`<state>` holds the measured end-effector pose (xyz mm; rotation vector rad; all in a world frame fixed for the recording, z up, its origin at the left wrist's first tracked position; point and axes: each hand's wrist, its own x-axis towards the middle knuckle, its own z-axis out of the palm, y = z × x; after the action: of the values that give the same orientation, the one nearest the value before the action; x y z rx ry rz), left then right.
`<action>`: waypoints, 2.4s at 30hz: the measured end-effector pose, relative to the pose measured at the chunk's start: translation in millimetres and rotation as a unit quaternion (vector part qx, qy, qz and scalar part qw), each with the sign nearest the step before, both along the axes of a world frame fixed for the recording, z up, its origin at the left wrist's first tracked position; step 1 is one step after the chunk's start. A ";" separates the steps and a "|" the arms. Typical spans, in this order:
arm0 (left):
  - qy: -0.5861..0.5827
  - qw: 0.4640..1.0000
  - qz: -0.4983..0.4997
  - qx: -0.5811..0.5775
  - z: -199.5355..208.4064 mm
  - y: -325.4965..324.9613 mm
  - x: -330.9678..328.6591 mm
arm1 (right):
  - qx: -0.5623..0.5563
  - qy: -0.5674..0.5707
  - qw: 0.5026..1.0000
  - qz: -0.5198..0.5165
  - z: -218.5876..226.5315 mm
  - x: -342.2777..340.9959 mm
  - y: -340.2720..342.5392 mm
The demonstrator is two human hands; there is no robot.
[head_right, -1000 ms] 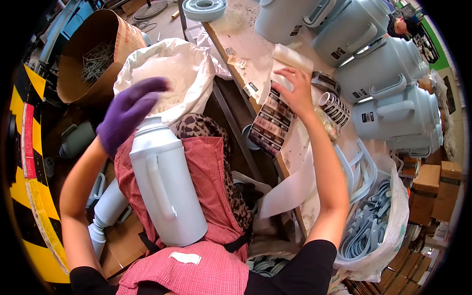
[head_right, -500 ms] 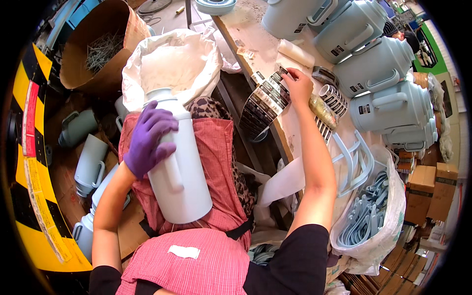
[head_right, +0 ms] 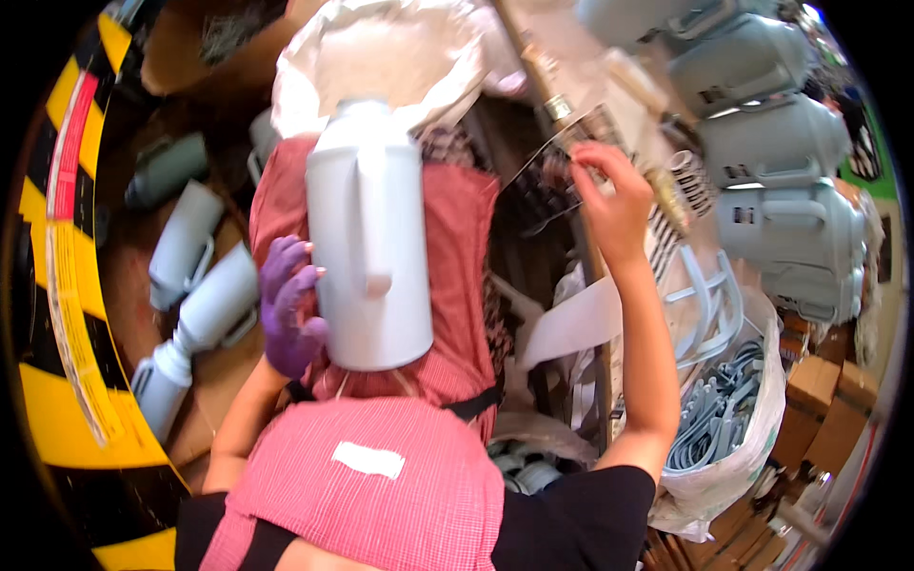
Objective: The person assembles thermoses by applying labels to the outer flasks, inserting plastic liners, and attaching handles.
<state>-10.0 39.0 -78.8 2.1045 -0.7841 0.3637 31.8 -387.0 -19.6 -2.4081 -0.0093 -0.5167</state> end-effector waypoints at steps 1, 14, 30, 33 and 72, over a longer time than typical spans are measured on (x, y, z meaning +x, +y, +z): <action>-0.004 0.999 -0.025 0.032 1.0 2.3 -20.6 | 0.094 0.095 0.991 0.015 13.3 -31.5 23.5; -0.010 0.999 -0.019 0.045 -31.8 -15.9 -66.2 | 0.348 0.423 0.813 0.197 -7.8 -84.4 159.1; -0.182 0.966 -0.121 0.137 -40.2 3.9 -58.8 | 0.040 0.252 0.947 0.197 -34.2 -107.4 116.9; -0.180 0.966 -0.170 0.074 -18.0 21.6 -0.1 | 0.006 -0.027 0.999 -0.016 -15.8 -143.7 74.8; 0.205 0.934 -0.016 -0.293 -17.4 -40.3 192.9 | -0.219 0.012 0.947 -0.234 -70.8 -139.3 -140.1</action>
<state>182.9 -1.3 -96.2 1.5243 -0.3925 0.1068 -107.5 -527.1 -90.3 -2.8618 0.5225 -0.7636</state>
